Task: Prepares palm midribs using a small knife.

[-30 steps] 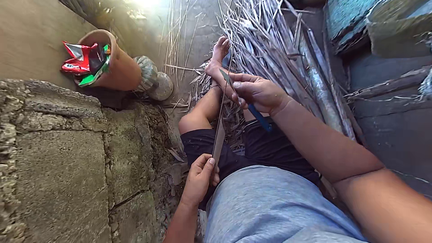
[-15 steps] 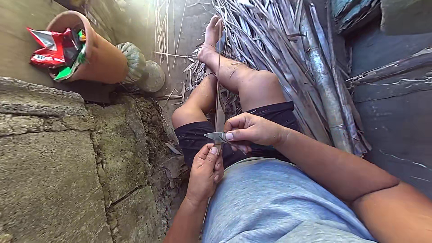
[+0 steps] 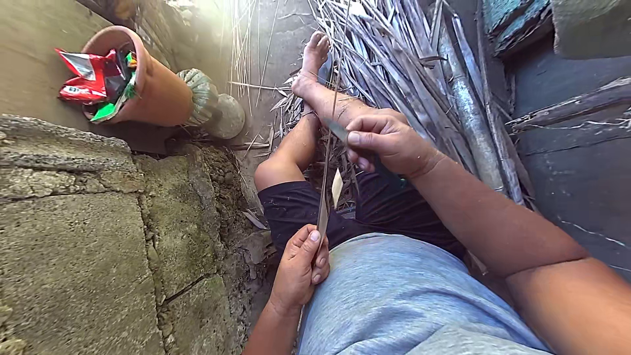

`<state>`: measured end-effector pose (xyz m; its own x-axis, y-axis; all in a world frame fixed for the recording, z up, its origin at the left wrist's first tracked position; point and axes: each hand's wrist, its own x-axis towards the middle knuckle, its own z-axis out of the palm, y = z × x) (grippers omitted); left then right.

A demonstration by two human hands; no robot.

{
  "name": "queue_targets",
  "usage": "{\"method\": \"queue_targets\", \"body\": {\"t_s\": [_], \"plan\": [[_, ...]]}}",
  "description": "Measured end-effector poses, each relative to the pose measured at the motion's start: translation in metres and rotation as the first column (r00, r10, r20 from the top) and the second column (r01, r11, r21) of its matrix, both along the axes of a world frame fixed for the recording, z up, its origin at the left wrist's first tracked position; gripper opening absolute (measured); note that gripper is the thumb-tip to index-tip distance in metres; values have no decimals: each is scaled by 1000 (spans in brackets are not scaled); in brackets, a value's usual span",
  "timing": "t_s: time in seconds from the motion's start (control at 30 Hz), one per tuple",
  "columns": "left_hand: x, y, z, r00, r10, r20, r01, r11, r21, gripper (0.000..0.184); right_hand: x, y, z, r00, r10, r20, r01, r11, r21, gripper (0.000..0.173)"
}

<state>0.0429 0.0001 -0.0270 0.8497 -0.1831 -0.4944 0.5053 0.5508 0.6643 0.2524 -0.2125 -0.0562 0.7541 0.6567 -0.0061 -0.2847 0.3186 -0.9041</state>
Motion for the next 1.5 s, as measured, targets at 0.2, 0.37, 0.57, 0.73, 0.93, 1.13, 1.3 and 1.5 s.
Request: {"method": "queue_targets", "body": {"t_s": [0.2,0.37,0.57,0.73,0.93,1.13,1.3,1.5], "plan": [[12,-1,-8,991,8,132,-41,967,250,31,-36,12,5,938,310,-153,-328,938,-109,20],[13,-3,-5,980,-50,195,-36,909,415,28,-47,15,-4,892,404,-202,-414,910,-6,21],[10,-5,-1,974,-77,211,-20,905,424,28,-36,10,-10,945,310,-102,-313,950,-14,20],[1,-8,-2,980,-97,175,41,953,300,31,-21,4,-12,989,142,-42,-140,989,45,23],[1,-4,-6,984,-61,170,19,971,238,34,-19,0,-3,979,167,-115,-164,986,31,20],[12,-1,-6,990,-46,132,53,997,-51,35,-47,15,-11,838,517,-176,-489,854,179,21],[9,-1,-8,979,-23,204,-7,990,144,32,-42,12,-16,861,486,-149,-464,871,160,20],[3,0,-8,981,-2,196,-32,985,169,32,-34,8,-23,917,391,-85,-385,920,72,17]]}}
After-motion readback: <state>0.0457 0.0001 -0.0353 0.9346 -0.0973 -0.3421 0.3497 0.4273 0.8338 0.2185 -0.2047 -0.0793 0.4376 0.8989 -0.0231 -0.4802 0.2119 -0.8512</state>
